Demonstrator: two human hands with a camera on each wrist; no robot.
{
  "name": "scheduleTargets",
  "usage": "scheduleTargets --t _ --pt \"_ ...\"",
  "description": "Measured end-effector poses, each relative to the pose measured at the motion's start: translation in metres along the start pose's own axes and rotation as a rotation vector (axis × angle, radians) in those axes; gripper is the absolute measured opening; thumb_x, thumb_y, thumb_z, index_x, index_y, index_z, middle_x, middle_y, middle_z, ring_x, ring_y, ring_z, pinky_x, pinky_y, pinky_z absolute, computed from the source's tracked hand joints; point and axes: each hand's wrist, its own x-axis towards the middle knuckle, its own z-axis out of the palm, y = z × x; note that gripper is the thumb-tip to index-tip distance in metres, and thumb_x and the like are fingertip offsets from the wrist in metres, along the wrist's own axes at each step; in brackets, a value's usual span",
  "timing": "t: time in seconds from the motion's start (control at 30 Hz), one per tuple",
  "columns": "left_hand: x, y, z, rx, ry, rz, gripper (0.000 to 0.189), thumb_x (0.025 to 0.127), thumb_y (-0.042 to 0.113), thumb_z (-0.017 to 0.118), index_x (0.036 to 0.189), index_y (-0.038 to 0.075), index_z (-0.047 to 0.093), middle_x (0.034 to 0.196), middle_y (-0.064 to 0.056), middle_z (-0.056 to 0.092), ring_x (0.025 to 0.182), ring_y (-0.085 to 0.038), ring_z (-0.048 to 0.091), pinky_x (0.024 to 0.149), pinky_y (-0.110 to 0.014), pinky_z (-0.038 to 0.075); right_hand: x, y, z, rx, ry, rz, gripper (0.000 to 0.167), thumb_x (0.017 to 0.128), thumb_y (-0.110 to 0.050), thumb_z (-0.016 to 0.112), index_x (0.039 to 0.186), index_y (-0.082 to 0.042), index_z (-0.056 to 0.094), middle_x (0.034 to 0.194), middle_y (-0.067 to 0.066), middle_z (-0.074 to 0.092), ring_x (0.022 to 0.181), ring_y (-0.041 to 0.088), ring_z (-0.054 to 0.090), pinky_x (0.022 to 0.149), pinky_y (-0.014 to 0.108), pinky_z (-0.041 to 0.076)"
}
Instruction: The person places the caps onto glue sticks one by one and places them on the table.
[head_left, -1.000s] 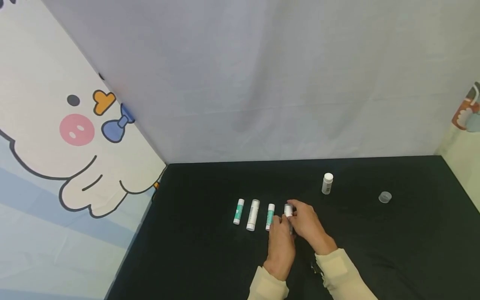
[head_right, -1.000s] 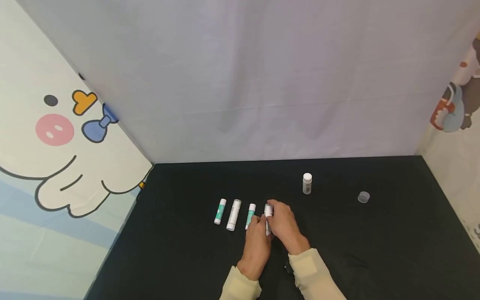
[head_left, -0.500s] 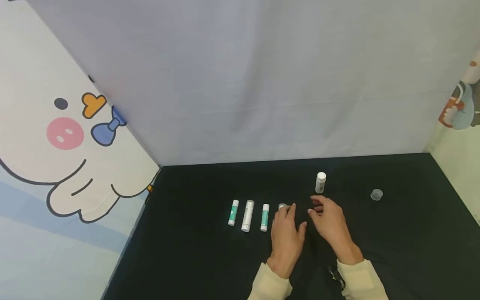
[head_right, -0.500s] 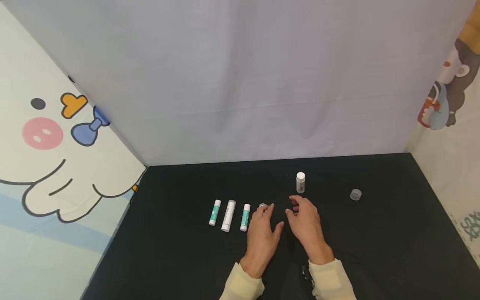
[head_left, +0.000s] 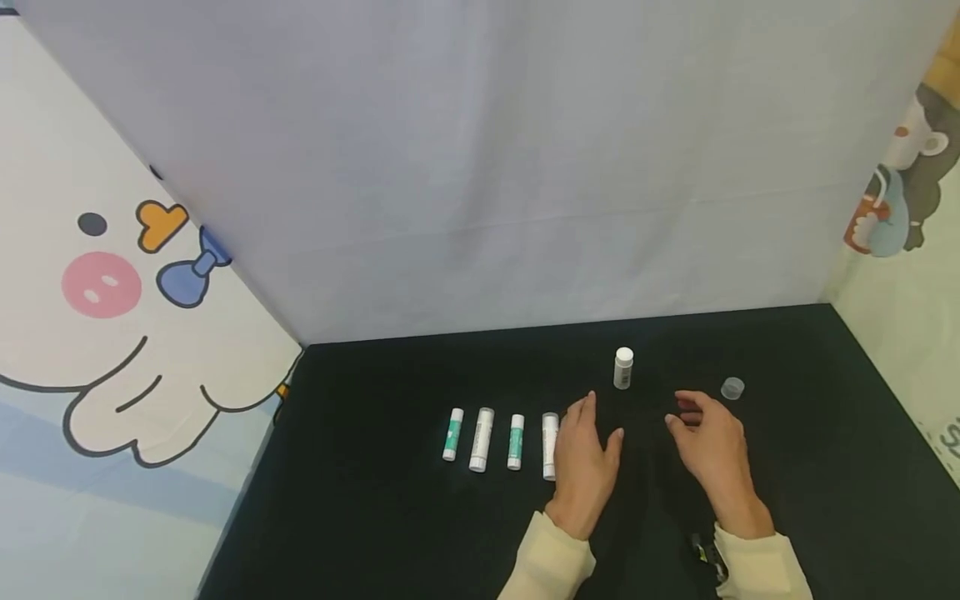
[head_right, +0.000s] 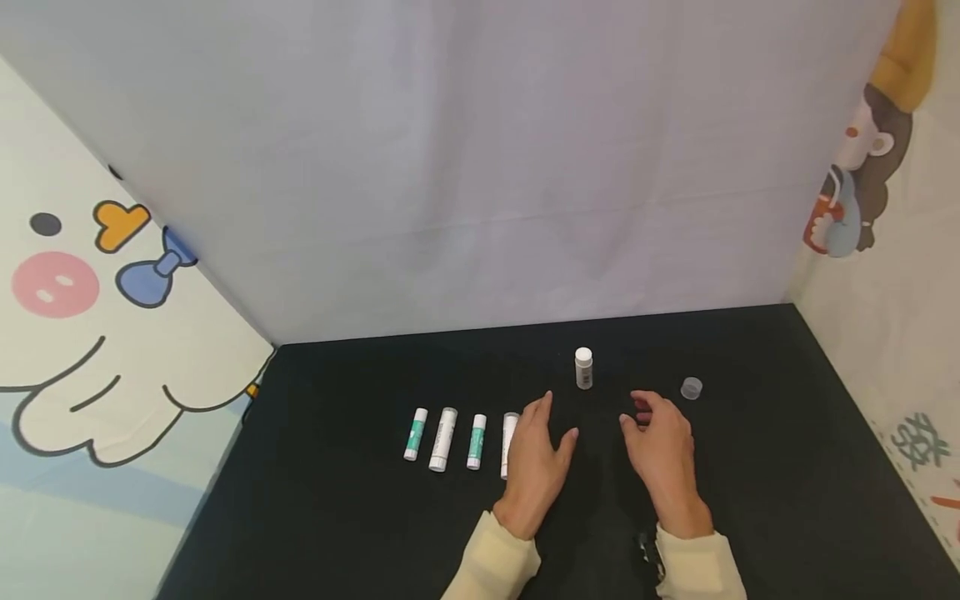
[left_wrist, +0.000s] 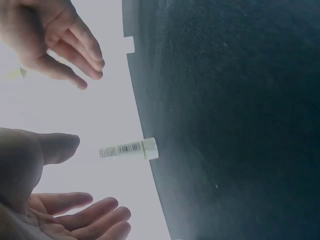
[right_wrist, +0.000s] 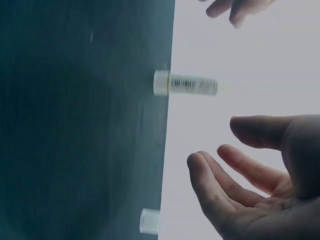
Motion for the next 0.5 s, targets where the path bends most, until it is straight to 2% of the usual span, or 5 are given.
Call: scheduleTargets --t 0.2,0.37,0.5 --pt "0.005 0.007 0.007 -0.031 0.030 0.001 0.060 0.094 0.017 0.081 0.146 -0.003 0.058 0.139 -0.016 0.066 0.125 -0.030 0.066 0.104 -0.043 0.053 0.004 0.017 -0.017 0.003 0.106 0.021 0.037 0.098 -0.002 0.067 0.132 0.010 0.063 0.126 0.034 0.064 0.110 0.051 0.067 0.091 0.064 0.050" --pt "0.010 0.012 0.012 -0.105 0.026 -0.057 0.061 0.096 0.016 0.079 0.148 -0.004 0.055 0.142 -0.017 0.064 0.129 -0.031 0.064 0.107 -0.045 0.052 0.009 0.029 -0.026 -0.022 0.194 0.031 0.038 0.095 0.000 0.069 0.131 0.012 0.063 0.122 0.036 0.060 0.111 0.054 0.062 0.091 0.068 0.045" --pt "0.017 0.014 0.017 -0.135 0.040 -0.072 0.060 0.096 0.016 0.079 0.147 -0.003 0.056 0.142 -0.018 0.064 0.129 -0.032 0.064 0.106 -0.046 0.052 0.015 0.036 -0.031 -0.042 0.231 0.033 0.041 0.093 0.003 0.069 0.132 0.014 0.060 0.128 0.039 0.055 0.119 0.057 0.054 0.098 0.071 0.040"
